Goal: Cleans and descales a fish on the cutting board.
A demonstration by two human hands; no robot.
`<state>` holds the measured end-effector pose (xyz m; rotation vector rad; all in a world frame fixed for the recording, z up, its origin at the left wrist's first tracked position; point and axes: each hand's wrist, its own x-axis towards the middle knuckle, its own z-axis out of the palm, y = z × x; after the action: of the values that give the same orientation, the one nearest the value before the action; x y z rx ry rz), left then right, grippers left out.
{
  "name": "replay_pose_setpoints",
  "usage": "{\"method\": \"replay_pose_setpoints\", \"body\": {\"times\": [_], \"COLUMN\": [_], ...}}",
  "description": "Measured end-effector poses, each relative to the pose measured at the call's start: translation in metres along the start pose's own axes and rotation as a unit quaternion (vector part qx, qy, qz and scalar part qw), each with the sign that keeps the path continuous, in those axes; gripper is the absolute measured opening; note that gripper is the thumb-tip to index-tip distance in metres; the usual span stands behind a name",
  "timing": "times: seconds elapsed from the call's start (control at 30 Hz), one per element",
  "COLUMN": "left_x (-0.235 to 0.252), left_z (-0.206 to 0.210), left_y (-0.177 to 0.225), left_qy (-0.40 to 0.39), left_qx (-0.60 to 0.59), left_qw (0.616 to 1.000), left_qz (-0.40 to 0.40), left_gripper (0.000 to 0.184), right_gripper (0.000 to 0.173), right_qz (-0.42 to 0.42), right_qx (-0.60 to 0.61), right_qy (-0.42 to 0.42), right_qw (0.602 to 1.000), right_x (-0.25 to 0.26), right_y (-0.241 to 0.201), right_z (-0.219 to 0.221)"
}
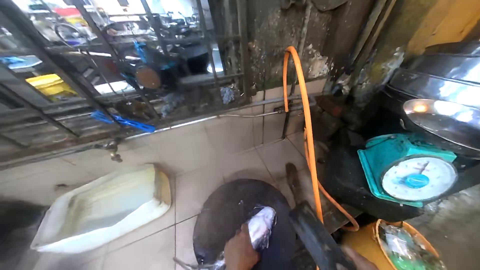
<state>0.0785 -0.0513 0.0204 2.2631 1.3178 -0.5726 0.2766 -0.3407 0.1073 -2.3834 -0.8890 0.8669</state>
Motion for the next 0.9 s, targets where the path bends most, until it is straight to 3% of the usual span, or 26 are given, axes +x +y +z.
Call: {"method": "replay_pose_setpoints", "body": {"times": [0.13, 0.3, 0.5, 0.67, 0.83, 0.9], "left_x": [-0.008, -0.018, -0.013, -0.009, -0.005, -0.003], "left_z": [0.014, 0.041, 0.034, 0.021, 0.019, 0.017], "left_y": [0.033, 0.052, 0.057, 0.057, 0.055, 0.054], "left_qy": [0.063, 0.170, 0.116, 0.083, 0.074, 0.076], "left_qx": [0.018, 0.050, 0.044, 0.033, 0.049, 0.048], "left_qw": [0.997, 0.983, 0.988, 0.992, 0.992, 0.992], "left_qz": [-0.030, -0.044, -0.087, -0.094, -0.093, -0.093], "left_gripper": [0.096, 0.074, 0.089, 0.088, 0.084, 0.085], "right_gripper": [0.038, 0.042, 0.040, 0.039, 0.038, 0.038], "right_qz": [-0.071, -0.107, -0.134, -0.194, -0.145, -0.172], "right_qx": [0.068, 0.025, 0.000, 0.035, -0.038, 0.001], "right_qy": [0.079, 0.072, 0.073, 0.199, 0.096, 0.126], "right_qw": [0.992, 0.991, 0.988, 0.960, 0.984, 0.977], "right_x": [0.073, 0.150, 0.170, 0.158, 0.167, 0.166], "right_y": [-0.045, -0.061, -0.050, -0.062, -0.052, -0.065], "right_z": [0.018, 0.063, 0.090, 0.085, 0.092, 0.076]}}
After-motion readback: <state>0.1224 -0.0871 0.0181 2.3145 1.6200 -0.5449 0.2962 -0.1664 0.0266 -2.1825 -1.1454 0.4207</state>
